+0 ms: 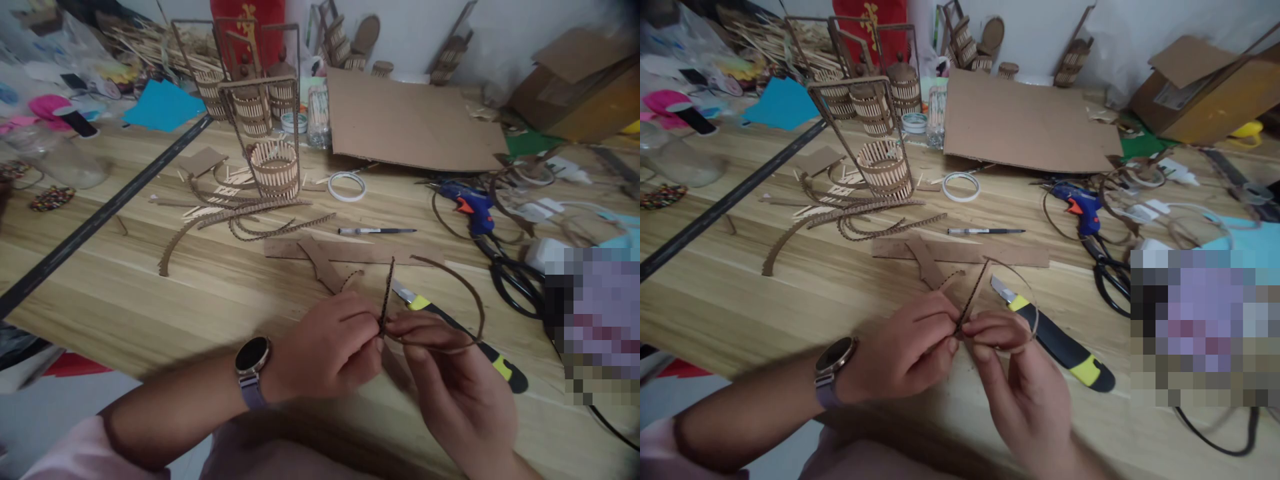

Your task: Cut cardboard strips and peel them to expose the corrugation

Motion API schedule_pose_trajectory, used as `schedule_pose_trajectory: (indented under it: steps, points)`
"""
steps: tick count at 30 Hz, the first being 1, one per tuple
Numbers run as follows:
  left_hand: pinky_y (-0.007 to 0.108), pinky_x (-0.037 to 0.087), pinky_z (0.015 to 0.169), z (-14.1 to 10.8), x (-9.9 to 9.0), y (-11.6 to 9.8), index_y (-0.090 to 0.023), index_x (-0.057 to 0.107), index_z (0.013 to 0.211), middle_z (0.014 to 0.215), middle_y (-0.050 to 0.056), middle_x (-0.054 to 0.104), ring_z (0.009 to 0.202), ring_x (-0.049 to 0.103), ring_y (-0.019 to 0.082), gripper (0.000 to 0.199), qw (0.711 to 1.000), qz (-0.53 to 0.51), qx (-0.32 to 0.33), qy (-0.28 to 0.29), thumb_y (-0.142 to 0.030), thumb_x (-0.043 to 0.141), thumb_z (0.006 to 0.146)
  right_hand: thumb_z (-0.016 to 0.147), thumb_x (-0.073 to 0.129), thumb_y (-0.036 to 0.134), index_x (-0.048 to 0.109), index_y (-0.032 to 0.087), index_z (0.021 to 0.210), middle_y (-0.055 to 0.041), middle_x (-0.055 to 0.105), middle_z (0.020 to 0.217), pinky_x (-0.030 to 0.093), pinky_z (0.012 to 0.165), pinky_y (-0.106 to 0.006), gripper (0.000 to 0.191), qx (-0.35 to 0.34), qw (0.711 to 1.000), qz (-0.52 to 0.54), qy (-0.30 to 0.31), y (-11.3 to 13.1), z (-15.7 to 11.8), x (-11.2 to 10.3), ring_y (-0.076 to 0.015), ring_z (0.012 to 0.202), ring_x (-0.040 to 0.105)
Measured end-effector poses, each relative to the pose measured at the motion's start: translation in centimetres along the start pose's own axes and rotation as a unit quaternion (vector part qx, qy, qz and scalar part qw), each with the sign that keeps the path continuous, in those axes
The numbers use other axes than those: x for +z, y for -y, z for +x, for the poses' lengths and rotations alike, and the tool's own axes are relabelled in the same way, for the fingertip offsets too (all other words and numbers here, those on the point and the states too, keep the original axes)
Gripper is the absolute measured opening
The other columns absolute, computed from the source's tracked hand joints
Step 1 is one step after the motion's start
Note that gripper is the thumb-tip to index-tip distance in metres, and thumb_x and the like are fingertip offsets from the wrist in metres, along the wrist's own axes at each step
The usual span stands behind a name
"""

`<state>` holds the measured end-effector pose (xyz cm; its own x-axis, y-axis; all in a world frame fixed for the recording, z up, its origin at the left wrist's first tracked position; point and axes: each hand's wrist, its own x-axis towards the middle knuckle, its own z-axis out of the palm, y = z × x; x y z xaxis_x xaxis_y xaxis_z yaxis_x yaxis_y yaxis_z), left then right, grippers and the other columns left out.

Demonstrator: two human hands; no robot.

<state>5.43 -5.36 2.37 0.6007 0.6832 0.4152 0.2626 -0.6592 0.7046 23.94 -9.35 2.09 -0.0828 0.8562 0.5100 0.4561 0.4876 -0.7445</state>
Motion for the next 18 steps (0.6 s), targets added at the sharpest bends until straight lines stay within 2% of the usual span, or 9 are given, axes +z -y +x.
schedule_pose_trajectory:
  steps: [6,8,10,12,15,18]
  points:
    - [0.031,0.049,0.077,0.1,0.1,0.1,-0.02,0.05,0.081,0.085,0.006,0.063,0.083,0.057,0.019,0.023,0.999,-0.033,-0.014,0.021,-0.019,0.04,0.101,0.095,0.062,0.016,0.065,0.026,0.098,-0.0038,0.074,0.088,0.061,0.077,-0.038,0.011,-0.043,0.999,-0.023,-0.008,-0.4,-0.2,-0.4,-0.0217,0.088,0.073]
    - [0.031,0.047,0.074,0.1,0.1,0.0,-0.021,0.047,0.079,0.081,0.004,0.06,0.079,0.055,0.018,0.024,0.999,-0.035,-0.031,0.009,-0.021,0.04,0.102,0.097,0.061,0.019,0.064,0.025,0.102,-0.0042,0.074,0.091,0.059,0.079,-0.039,0.009,-0.079,0.994,-0.067,0.016,-0.9,0.1,-0.8,-0.0227,0.09,0.073]
    - [0.03,0.044,0.07,0.3,-0.1,0.0,-0.021,0.045,0.076,0.076,0.002,0.056,0.074,0.052,0.017,0.028,0.996,-0.043,-0.076,-0.017,-0.024,0.041,0.103,0.099,0.06,0.028,0.064,0.024,0.111,-0.0074,0.075,0.099,0.058,0.082,-0.042,0.014,-0.103,0.981,-0.158,0.052,-1.9,0.5,-1.4,-0.0257,0.096,0.072]
    - [0.029,0.042,0.068,0.5,-0.4,0.0,-0.021,0.046,0.075,0.072,0.0,0.054,0.07,0.052,0.015,0.031,0.986,-0.076,-0.146,-0.042,-0.028,0.041,0.104,0.099,0.059,0.04,0.063,0.022,0.121,-0.013,0.074,0.111,0.056,0.086,-0.047,0.029,-0.09,0.955,-0.268,0.084,-3.3,0.9,-2.1,-0.0305,0.103,0.069]
    - [0.027,0.041,0.066,0.7,-0.7,0.2,-0.019,0.056,0.081,0.072,-0.001,0.056,0.068,0.052,0.013,0.033,0.954,-0.169,-0.237,-0.071,-0.035,0.042,0.106,0.097,0.058,0.049,0.063,0.016,0.128,-0.0198,0.071,0.115,0.054,0.087,-0.054,0.046,-0.018,0.91,-0.396,0.118,-5.9,1.1,-2.9,-0.0369,0.103,0.066]
    - [0.025,0.04,0.062,0.8,-0.7,0.6,-0.018,0.062,0.091,0.073,-0.002,0.057,0.065,0.051,0.012,0.033,0.923,-0.245,-0.279,-0.096,-0.042,0.044,0.105,0.1,0.052,0.044,0.066,0.014,0.123,-0.0188,0.071,0.106,0.055,0.081,-0.053,0.04,0.026,0.889,-0.434,0.146,-7.6,1.0,-3.2,-0.0364,0.095,0.068]
